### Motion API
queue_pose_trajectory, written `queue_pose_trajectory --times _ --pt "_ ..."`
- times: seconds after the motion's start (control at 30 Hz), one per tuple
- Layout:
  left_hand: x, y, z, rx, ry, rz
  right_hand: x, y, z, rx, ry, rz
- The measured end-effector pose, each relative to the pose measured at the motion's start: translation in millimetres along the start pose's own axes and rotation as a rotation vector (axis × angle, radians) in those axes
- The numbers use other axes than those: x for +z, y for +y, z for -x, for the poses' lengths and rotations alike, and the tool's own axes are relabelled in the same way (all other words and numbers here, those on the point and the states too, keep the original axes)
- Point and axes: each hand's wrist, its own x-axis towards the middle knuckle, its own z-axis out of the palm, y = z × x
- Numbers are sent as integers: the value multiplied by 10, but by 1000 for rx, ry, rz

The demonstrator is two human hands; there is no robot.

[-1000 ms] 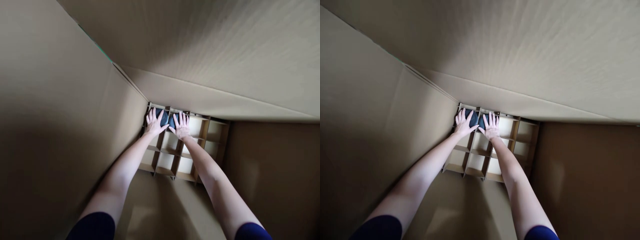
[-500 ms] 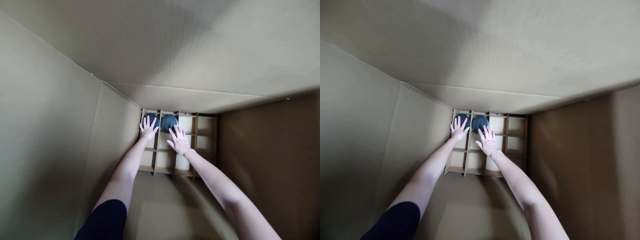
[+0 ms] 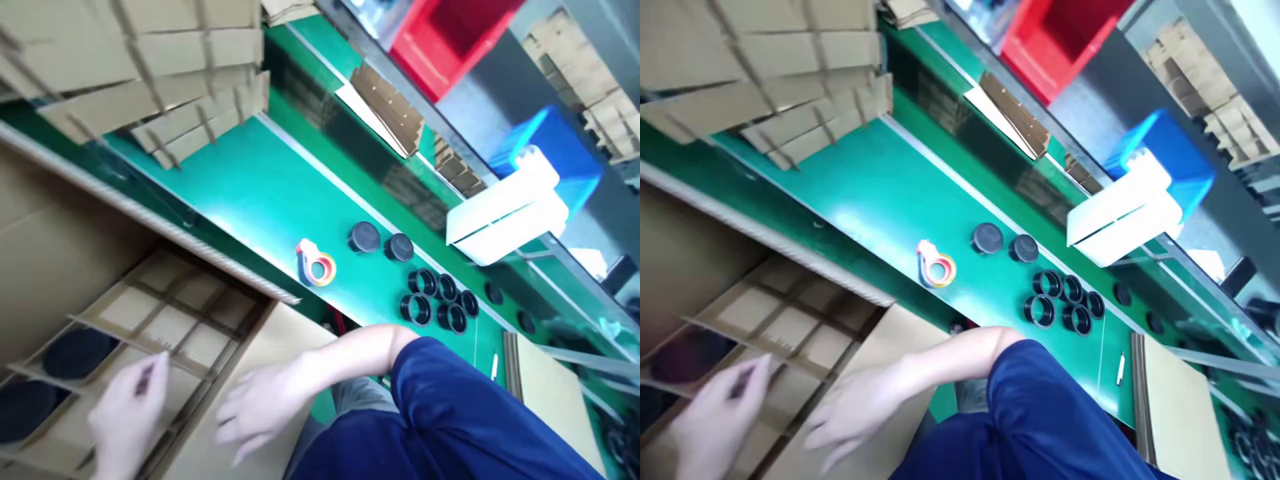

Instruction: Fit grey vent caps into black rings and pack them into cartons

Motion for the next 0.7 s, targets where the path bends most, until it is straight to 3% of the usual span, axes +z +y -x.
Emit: queue_pose_trajectory --times 0.03,0.1,0.17,0.23,0.3,0.4,0.5,0.57,0.63,0.7 --pt "47 403 162 167 27 59 -46 -23 523 75 33 -54" --pt "299 1221 410 473 -86 169 -108 85 1628 418 192 -120" --pt "755 1997 440 655 -227 193 -114 383 2683 920 439 -49" --pt "1334 2705 237 731 -312 115 -51 771 3550 1340 580 63" --pt "1917 3340 -100 737 -419 -56 80 1127 4138 1613 527 26" --pt "2595 4102 -574 540 -620 -347 356 1438 4517 1647 396 -121" --pt "2965 4544 -775 365 -757 -480 651 1464 4614 1576 483 -99" --pt "3052 4642 -734 379 -758 -461 816 1390 4682 1579 597 -61" --pt "2970 4593 -574 391 -738 -346 930 1261 4751 1563 748 -37" --pt "2660 4413 -325 434 -731 -135 986 1045 4766 1448 861 -36"
